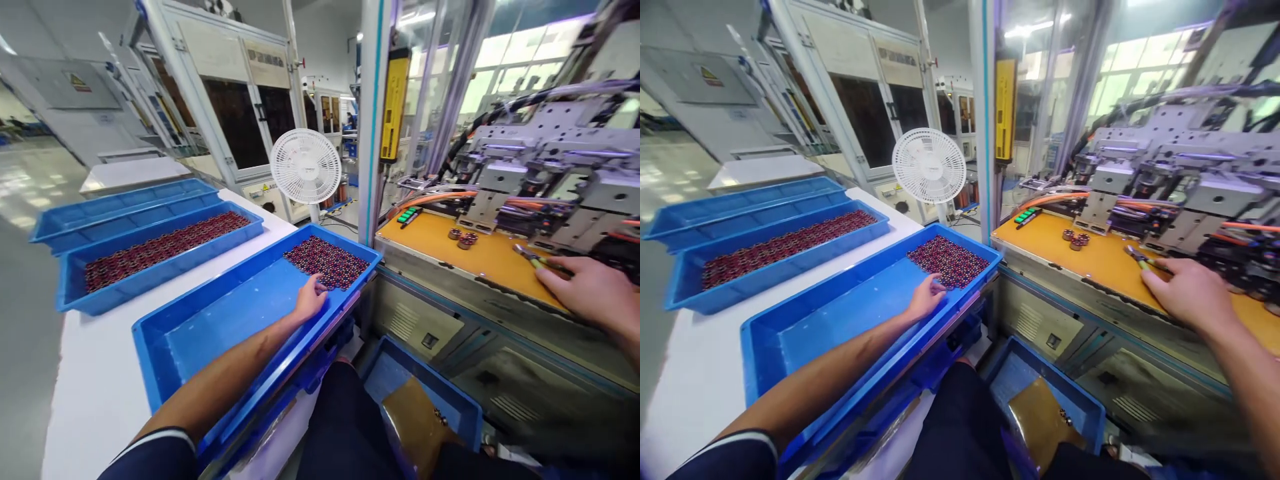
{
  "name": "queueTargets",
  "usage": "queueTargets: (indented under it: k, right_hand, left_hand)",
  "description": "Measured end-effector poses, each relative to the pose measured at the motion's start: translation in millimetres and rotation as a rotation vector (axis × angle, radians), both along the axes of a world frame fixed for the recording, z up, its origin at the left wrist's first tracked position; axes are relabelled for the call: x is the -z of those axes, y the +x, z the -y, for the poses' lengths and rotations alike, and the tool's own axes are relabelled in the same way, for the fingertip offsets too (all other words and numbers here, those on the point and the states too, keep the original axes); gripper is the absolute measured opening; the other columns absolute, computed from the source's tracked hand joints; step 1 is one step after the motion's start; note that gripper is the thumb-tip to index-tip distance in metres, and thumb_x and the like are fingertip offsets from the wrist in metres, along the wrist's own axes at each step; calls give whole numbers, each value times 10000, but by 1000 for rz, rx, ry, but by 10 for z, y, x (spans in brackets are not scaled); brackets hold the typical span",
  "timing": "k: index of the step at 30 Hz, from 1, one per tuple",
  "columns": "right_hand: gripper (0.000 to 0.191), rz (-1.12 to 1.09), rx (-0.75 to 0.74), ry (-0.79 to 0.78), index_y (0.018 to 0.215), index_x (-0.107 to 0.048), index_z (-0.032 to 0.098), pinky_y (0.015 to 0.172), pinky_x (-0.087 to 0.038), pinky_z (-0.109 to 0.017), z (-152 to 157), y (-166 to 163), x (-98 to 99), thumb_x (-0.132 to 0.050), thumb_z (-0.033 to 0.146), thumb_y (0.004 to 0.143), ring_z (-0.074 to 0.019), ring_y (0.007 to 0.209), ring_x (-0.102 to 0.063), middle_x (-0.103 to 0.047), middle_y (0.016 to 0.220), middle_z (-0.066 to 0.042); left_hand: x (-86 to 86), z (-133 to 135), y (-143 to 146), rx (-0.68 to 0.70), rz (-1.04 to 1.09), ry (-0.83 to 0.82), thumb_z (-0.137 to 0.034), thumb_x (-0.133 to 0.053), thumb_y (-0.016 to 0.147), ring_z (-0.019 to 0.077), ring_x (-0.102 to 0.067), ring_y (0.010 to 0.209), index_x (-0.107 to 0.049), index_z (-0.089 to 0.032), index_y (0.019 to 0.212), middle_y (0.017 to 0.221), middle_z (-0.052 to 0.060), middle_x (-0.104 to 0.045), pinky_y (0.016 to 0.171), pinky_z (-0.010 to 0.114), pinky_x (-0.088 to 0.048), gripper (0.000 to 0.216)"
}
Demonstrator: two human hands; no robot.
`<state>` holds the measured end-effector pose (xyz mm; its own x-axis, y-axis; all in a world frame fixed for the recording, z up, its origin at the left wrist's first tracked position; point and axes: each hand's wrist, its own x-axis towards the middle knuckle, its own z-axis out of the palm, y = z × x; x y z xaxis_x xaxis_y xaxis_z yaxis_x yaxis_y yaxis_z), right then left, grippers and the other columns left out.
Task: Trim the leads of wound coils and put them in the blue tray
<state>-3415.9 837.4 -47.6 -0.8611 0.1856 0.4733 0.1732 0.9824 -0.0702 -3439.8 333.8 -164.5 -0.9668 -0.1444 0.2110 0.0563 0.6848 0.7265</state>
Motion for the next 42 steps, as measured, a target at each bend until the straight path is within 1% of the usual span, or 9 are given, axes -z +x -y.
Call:
queueTargets:
  k: [4,9,14,18,24,32,36,39,42]
  right_hand:
    - [454,63,-4,-2,1112,-733,70,738,-444,-346,229,143,-115,-496,402,913,-270,945,-658,-698,1152,-210]
    - [343,88,-15,-9,1093,-705,101,854,-474,-344,217,187,-100,-534,344,922,-241,995,-653,-699,1124,-152]
    - [302,97,-40,-46,1070,-675,129,938,-488,-394,210,195,-98,-587,389,942,-204,1023,-639,-686,1109,-105]
    - [338,112,-34,-68,1087,-655,153,965,-487,-426,174,173,-90,-563,452,960,-208,1057,-629,-668,1150,-87]
    - [299,110,-53,-101,1089,-648,151,954,-503,-435,143,171,-67,-572,413,965,-208,1056,-624,-657,1144,-83]
    - [241,-44,-101,-181,1069,-660,125,986,-493,-462,259,280,-173,-619,322,935,-235,1090,-630,-673,1146,-113]
    - [341,-216,-201,-192,1209,-614,31,1096,-425,-431,633,700,-322,-571,213,925,-284,1244,-555,-604,1297,-219]
    - [385,-277,-418,-208,1306,-565,106,1015,-510,-337,1078,1354,-319,-525,277,963,-207,1134,-630,-614,1315,-142]
    - [410,-278,-894,-200,1364,-515,171,977,-546,-372,1458,2027,-215,-555,224,959,-217,1104,-653,-611,1330,-132]
  left_hand:
    - [-667,-426,31,125,-201,-7,-210,-684,823,190,-669,896,-523,-164,1284,974,57,-707,895,351,-517,491]
    - [-1320,-1523,-109,398,-294,-34,-251,-760,768,199,-647,1024,-633,-209,1151,1053,51,-718,994,331,-457,406]
    - [-1381,-2528,-337,395,-191,-28,-185,-797,709,231,-669,968,-583,-154,1225,998,78,-725,925,388,-491,559]
    - [-1353,-2875,-434,289,-143,51,-200,-784,717,287,-619,1094,-543,-145,1261,1051,93,-701,1002,518,-430,597]
    - [-1302,-2638,-176,348,-202,302,-65,-698,729,194,-672,861,-473,-179,1316,976,66,-692,895,385,-514,638]
    - [-1134,-1922,1029,548,-385,622,-167,-684,780,167,-687,975,-398,-216,1317,1097,82,-695,882,312,-550,611]
    - [-978,-1706,1511,606,-530,640,-111,-680,818,150,-686,991,-441,-245,1303,1121,67,-707,884,296,-554,557]
    - [-839,-1555,1784,647,-601,595,-56,-674,817,155,-697,989,-444,-270,1323,1120,58,-721,857,285,-570,596]
    - [-740,-1455,2002,708,-627,569,-27,-677,803,175,-704,988,-446,-278,1348,1111,67,-731,842,293,-580,643]
